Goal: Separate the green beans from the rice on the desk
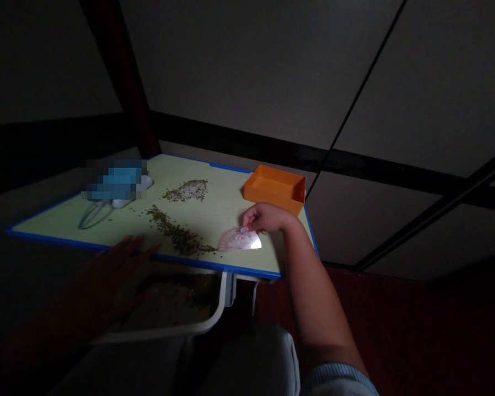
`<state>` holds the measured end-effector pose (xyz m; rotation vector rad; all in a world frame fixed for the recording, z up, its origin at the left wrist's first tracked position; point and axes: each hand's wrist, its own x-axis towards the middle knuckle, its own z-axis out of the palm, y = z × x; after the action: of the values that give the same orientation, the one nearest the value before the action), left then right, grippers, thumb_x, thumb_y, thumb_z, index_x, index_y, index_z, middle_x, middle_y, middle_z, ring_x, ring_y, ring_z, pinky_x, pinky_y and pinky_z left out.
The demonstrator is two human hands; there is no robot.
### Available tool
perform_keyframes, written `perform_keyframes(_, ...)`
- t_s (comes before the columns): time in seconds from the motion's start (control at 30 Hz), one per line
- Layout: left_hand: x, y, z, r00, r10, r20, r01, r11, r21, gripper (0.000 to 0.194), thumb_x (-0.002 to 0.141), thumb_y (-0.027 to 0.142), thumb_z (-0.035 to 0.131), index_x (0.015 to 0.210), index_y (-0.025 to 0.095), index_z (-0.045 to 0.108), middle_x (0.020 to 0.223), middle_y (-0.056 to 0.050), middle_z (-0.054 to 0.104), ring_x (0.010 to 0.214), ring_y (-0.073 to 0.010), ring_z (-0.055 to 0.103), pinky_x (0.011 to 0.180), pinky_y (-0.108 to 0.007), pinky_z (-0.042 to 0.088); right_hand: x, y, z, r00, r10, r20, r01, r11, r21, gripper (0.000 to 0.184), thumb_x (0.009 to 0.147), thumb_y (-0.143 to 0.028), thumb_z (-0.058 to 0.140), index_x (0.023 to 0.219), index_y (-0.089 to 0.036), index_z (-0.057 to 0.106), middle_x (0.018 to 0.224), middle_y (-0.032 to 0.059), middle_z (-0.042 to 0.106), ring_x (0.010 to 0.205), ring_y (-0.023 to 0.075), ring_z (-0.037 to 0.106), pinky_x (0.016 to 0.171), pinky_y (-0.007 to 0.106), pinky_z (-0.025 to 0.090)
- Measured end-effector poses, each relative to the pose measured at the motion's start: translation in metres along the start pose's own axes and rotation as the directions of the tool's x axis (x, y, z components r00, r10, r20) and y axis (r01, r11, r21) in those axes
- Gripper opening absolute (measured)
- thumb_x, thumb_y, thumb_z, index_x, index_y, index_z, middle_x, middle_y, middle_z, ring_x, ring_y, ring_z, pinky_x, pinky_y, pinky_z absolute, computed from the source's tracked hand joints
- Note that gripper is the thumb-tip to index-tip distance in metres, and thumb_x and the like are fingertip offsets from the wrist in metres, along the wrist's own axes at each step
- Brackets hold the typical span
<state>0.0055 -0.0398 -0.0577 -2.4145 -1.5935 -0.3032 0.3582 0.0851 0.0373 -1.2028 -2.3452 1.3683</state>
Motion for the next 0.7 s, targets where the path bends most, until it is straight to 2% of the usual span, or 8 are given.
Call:
perform_keyframes(0.27, 0.0014, 0.0007, -0.0053, 0.999, -0.011, 0.051, 0.013, 1.000, -0.025, 0.068, 0.082, 0.057, 0.040, 0.142, 0.028, 0.025, 0.154, -0.013, 0.023, 0.143, -0.0303, 0.018, 0.110, -0.053, 0.028, 0.0008, 0.0005, 0.0001, 0.998, 0.069, -0.009, -0.069, 0.998, -0.014, 0.002, 0.069, -0.012, 0.062, 0.070, -0.012, 0.063, 0.051, -0.0045, 0.057, 0.041, 0.0033, 0.041, 0.043, 0.018, 0.028)
perform_keyframes(0.4, 0.0021, 0.0002, -0.0057, 0.998, -0.007, 0.055, 0.010, 0.999, -0.045, 0.069, 0.081, 0.057, 0.042, 0.142, 0.028, 0.025, 0.154, -0.012, 0.024, 0.142, -0.0312, 0.019, 0.109, -0.054, 0.029, 0.0013, 0.0001, 0.0009, 0.994, 0.080, -0.074, -0.081, 0.997, -0.015, 0.009, 0.067, -0.006, 0.058, 0.069, -0.013, 0.064, 0.051, -0.0045, 0.058, 0.041, 0.0040, 0.044, 0.043, 0.018, 0.030)
perform_keyframes(0.53, 0.0013, 0.0003, -0.0047, 0.999, -0.012, 0.035, 0.013, 0.999, -0.042, 0.070, 0.080, 0.057, 0.043, 0.142, 0.027, 0.026, 0.154, -0.011, 0.024, 0.142, -0.0309, 0.020, 0.110, -0.053, 0.029, 0.0013, -0.0005, 0.0021, 0.990, 0.118, -0.080, -0.116, 0.993, 0.026, 0.019, 0.064, 0.000, 0.051, 0.069, -0.013, 0.063, 0.050, -0.0046, 0.059, 0.041, 0.0048, 0.047, 0.044, 0.018, 0.035)
perform_keyframes(0.7, 0.0027, 0.0034, -0.0084, 0.998, -0.029, 0.065, 0.032, 0.998, -0.054, 0.069, 0.080, 0.056, 0.044, 0.141, 0.027, 0.028, 0.154, -0.012, 0.025, 0.142, -0.0308, 0.020, 0.109, -0.054, 0.029, 0.0004, -0.0012, 0.0026, 0.981, 0.150, -0.121, -0.147, 0.988, 0.040, 0.020, 0.064, 0.002, 0.048, 0.065, -0.013, 0.060, 0.048, -0.0040, 0.058, 0.040, 0.0058, 0.049, 0.044, 0.018, 0.038)
